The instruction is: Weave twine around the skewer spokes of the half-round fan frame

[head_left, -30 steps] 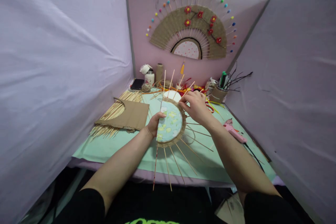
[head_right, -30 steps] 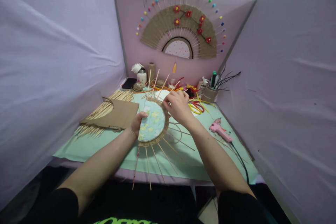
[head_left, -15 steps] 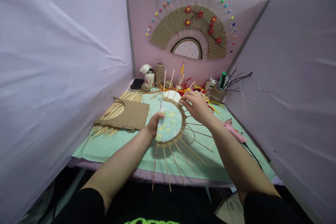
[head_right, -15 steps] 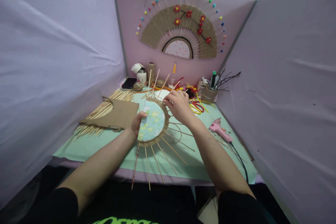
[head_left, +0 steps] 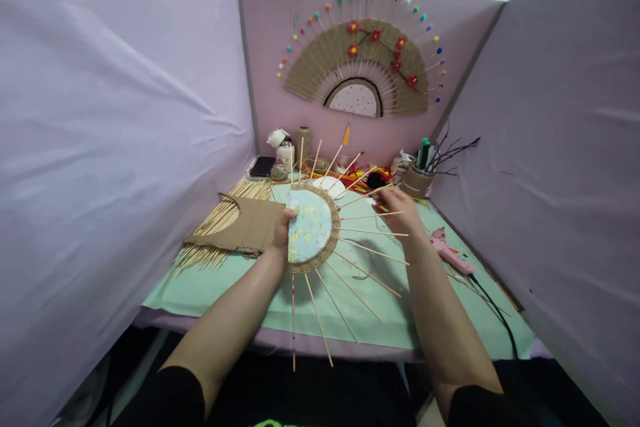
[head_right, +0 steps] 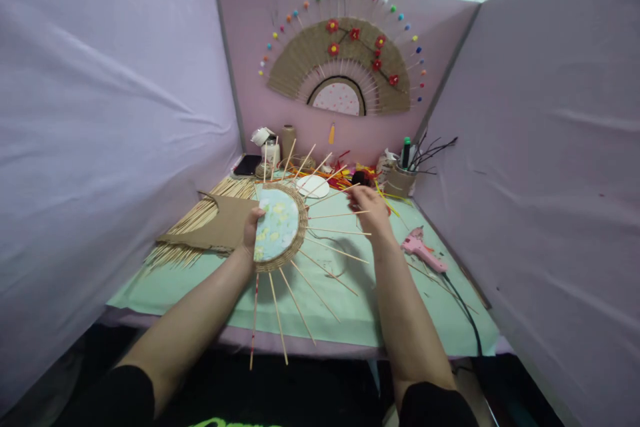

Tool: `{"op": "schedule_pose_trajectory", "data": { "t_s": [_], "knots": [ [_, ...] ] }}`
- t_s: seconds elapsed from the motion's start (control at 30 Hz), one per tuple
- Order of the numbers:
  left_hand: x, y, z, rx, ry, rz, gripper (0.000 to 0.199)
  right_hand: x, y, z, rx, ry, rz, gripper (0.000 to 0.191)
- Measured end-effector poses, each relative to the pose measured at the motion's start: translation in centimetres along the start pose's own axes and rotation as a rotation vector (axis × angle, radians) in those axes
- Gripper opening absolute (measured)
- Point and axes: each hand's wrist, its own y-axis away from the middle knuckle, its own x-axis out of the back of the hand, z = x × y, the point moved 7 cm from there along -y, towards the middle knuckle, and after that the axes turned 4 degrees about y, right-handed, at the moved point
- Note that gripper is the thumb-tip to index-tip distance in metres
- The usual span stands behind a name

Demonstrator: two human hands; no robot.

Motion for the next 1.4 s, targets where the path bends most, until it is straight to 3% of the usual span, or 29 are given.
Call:
{"op": "schedule_pose_trajectory", "data": {
  "t_s": [0.1,0.2,0.33,0.67,1.0,1.4],
  "knots": [
    [0.4,-0.1,-0.8,0.065,-0.015,0.016,0.066,-5.0,1.5,2.6,-0.155,-0.065,-0.288,0.034],
    [0.8,-0.2,-1.9,0.144,-0.006,0.032,0.066,-7.4,2.8,3.5,-0.229,-0.172,-0.418,0.032],
    [0.6,-0.4,-3.2,0.223,0.016,-0.02,0.067,-7.4,3.1,4.3,-0.309,-0.233,-0.445,0.032],
    [0.4,-0.4,-4.0,0.293,0.012,-0.068,0.065,-7.3,3.2,4.3,-0.308,-0.223,-0.459,0.031],
    [4.4,-2.1,-3.2,0.4,-0.154,0.081,0.036,-7.2,3.7,4.0,-0.329,-0.271,-0.414,0.031],
    [4.3,-1.7,-2.8,0.329,-0.076,0.052,0.039,-8.7,5.2,2.5,-0.275,-0.318,-0.452,0.037]
  ]
}}
